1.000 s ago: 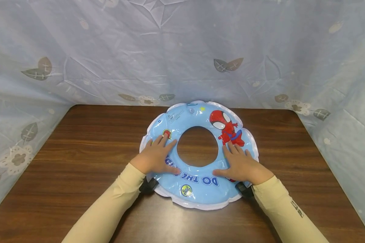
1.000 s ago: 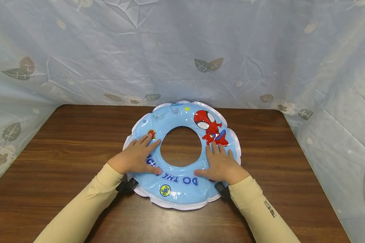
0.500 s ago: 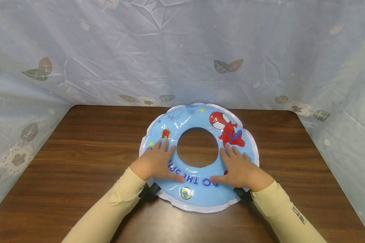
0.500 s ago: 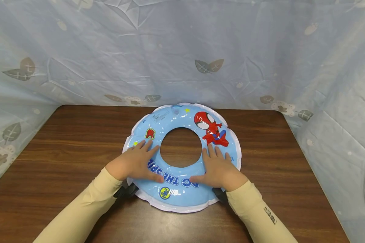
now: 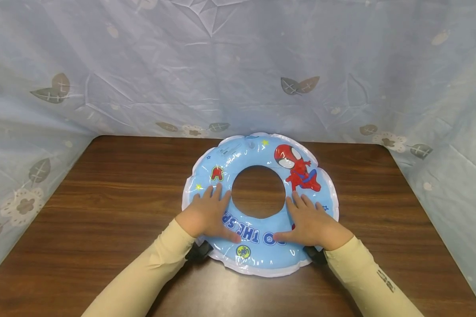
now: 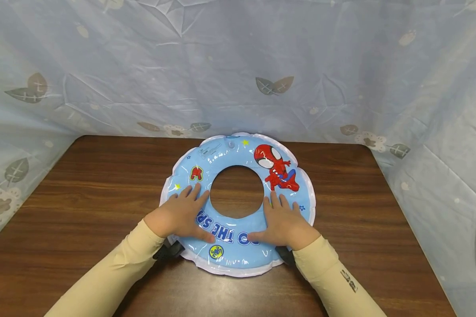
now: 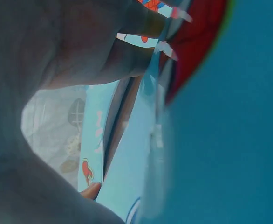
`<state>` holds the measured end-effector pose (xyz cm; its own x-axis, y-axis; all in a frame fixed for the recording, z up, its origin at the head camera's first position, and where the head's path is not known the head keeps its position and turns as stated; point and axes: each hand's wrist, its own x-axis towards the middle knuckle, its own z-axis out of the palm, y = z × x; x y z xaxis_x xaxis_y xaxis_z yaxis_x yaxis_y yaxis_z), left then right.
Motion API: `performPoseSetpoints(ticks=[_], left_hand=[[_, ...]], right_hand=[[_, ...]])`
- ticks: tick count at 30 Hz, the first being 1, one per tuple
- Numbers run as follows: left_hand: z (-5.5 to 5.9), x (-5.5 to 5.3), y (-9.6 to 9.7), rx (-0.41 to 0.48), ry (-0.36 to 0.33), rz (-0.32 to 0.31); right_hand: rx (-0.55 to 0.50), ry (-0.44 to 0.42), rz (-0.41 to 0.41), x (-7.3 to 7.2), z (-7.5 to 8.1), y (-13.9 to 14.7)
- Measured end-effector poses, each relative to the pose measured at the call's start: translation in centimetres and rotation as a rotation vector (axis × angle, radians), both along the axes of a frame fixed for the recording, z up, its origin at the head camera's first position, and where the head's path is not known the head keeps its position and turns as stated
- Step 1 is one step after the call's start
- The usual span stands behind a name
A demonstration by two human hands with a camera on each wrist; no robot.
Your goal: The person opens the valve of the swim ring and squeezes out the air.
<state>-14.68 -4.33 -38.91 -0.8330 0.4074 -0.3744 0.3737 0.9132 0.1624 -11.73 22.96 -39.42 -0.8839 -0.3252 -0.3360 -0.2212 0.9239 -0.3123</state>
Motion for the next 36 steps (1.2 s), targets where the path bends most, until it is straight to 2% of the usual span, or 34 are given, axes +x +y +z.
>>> performPoseSetpoints(ticks=[11, 16, 22, 29, 36], left_hand=[[-0.5, 0.3, 0.7, -0.033, 0.073, 0.010], [-0.1, 0.0, 0.1, 0.009, 0.041, -0.004], [0.6, -0.6, -0.6, 0.059, 0.013, 0.002], [1.5, -0.9, -0.7, 0.097, -0.001, -0.057], [1.5, -1.4, -1.2, 0.129, 0.154, -0.091]], right_hand=[[0.018, 0.018, -0.005, 0.0, -0.3, -0.3], [0.006, 0.006, -0.012, -0.1, -0.4, -0.1], [-0.024, 0.022, -0.001, -1.3, -0.8, 1.2], [-0.008, 0.082, 0.000, -1.9, -0.6, 2.5], [-0.021, 0.115, 0.002, -1.3, 0.3, 1.8]])
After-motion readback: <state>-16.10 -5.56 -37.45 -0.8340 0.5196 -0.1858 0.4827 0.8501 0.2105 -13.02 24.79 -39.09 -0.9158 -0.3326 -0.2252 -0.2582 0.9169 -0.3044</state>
